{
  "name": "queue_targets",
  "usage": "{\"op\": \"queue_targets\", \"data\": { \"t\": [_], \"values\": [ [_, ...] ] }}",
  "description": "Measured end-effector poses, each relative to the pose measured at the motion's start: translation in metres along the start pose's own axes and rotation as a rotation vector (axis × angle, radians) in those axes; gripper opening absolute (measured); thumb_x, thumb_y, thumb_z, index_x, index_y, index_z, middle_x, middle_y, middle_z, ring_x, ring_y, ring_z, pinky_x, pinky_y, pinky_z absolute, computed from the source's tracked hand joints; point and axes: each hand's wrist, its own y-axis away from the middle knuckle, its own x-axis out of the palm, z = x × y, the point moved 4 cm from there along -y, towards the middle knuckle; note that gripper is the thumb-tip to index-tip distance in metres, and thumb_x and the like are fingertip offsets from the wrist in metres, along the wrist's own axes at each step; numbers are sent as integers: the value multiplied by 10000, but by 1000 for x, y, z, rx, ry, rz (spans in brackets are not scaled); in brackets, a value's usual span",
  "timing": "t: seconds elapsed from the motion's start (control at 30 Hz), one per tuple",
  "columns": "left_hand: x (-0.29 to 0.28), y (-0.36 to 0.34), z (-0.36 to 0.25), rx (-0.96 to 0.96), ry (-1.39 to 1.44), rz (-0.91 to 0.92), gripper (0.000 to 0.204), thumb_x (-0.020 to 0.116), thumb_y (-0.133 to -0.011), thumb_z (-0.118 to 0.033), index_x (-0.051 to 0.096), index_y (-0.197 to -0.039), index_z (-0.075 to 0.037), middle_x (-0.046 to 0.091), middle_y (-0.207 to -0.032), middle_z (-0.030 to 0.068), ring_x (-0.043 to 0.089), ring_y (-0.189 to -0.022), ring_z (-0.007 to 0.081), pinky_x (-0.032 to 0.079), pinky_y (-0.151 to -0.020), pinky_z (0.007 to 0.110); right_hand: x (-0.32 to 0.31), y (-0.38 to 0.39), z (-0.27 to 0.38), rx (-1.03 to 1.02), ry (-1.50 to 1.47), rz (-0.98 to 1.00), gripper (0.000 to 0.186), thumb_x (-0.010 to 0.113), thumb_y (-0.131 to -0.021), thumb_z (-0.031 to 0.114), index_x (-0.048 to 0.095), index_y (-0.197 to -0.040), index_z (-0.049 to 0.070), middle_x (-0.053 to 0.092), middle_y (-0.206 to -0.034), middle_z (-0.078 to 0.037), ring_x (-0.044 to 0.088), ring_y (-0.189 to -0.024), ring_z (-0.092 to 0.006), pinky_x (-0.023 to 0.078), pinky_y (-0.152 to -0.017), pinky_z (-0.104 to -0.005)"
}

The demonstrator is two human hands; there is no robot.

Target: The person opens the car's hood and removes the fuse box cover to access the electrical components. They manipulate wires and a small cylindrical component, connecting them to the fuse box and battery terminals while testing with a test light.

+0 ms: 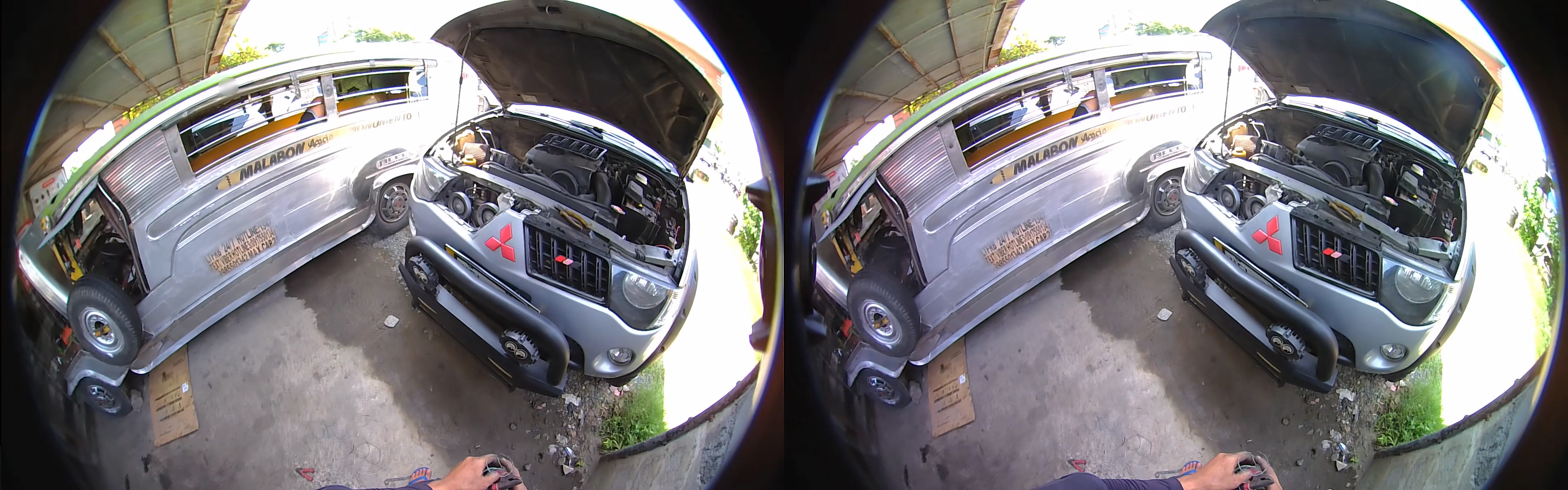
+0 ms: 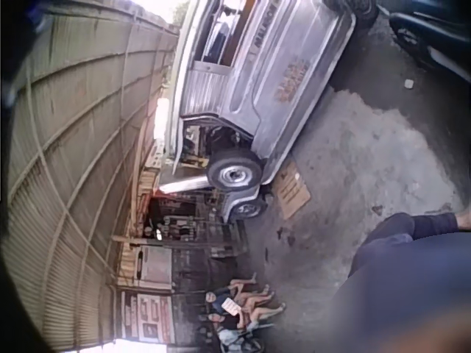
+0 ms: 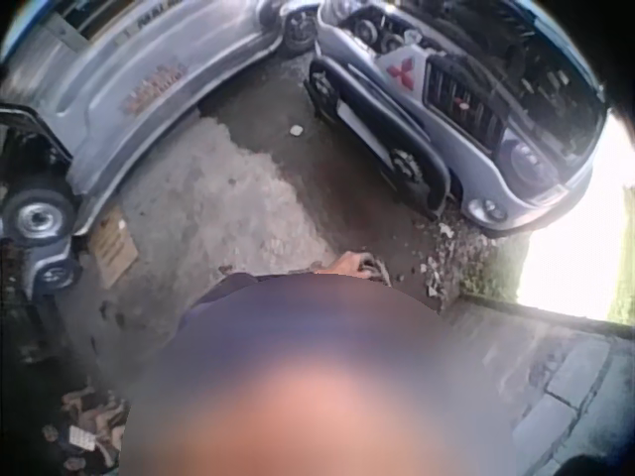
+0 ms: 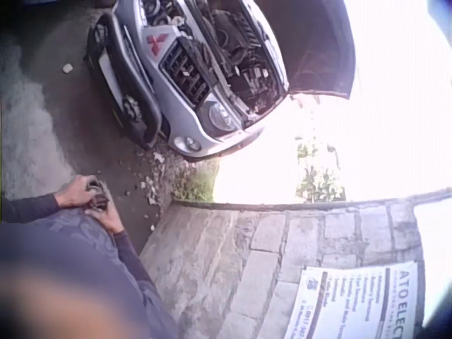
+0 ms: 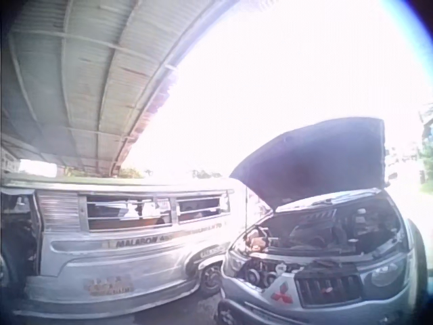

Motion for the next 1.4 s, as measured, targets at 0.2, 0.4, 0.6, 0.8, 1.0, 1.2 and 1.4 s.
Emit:
{"op": "queue_targets", "data": {
  "t": [0.2, 0.4, 0.6, 0.8, 1.0, 1.2, 1.4],
  "values": [
    [-1, 10, 9, -225, 56, 13, 287, 670, -867, -200, 741, -1066, -5, 758, -956, 221, 757, -900, 322, 591, -796, 424, 11, 1, 33, -337, 581, -70, 922, 981, -674, 291, 523, -1434, 41, 594, -1362, -145, 587, -1267, -291, 470, -1084, -422],
    [3, 26, 30, -179, -1, -6, 299, 647, -898, -234, 733, -1064, -1, 754, -906, 217, 740, -845, 250, 567, -742, 411, 8, 1, 5, -191, 323, 9, 708, 949, -728, 241, 590, -1301, 33, 662, -1213, -95, 637, -1103, -205, 528, -975, -365],
    [11, 29, 46, -220, 8, 6, 252, 612, -926, -192, 719, -1054, -2, 743, -973, 222, 728, -937, 324, 556, -819, 441, 9, 1, -1, -208, 258, -65, 538, 913, -760, 138, 621, -1202, 44, 668, -1116, -60, 629, -1013, -151, 536, -903, -319],
    [21, 15, 61, -138, 112, -107, 275, 625, -929, -224, 692, -1076, -1, 703, -1081, 248, 676, -1032, 444, 539, -885, 514, 20, 0, 39, -363, 302, -53, 526, 895, -759, 138, 634, -1207, 47, 646, -1153, -72, 621, -1035, -166, 517, -908, -315],
    [18, 0, 54, -178, 281, -222, 295, 532, -975, -220, 692, -1071, 8, 738, -976, 192, 713, -926, 354, 549, -834, 396, 26, -14, 62, -439, 668, -119, 772, 945, -664, 252, 606, -1339, 88, 545, -1352, -180, 519, -1282, -378, 470, -1063, -470],
    [-6, -18, 49, -259, 253, -357, 228, 583, -981, -180, 632, -1075, 22, 750, -974, 206, 736, -959, 362, 560, -856, 431, 33, -26, 91, -331, 845, -285, 1013, 957, -641, 265, 456, -1501, 81, 435, -1474, -265, 464, -1339, -448, 379, -1153, -506],
    [-10, -24, 47, -122, 2, -339, 256, 604, -962, -156, 583, -1134, 33, 692, -1074, 254, 669, -1031, 453, 527, -906, 508, 43, -28, 105, -469, 1531, -10, 636, 723, -870, 301, 543, -1433, 64, 581, -1369, -199, 517, -1302, -391, 398, -1114, -503]
  ]
}}
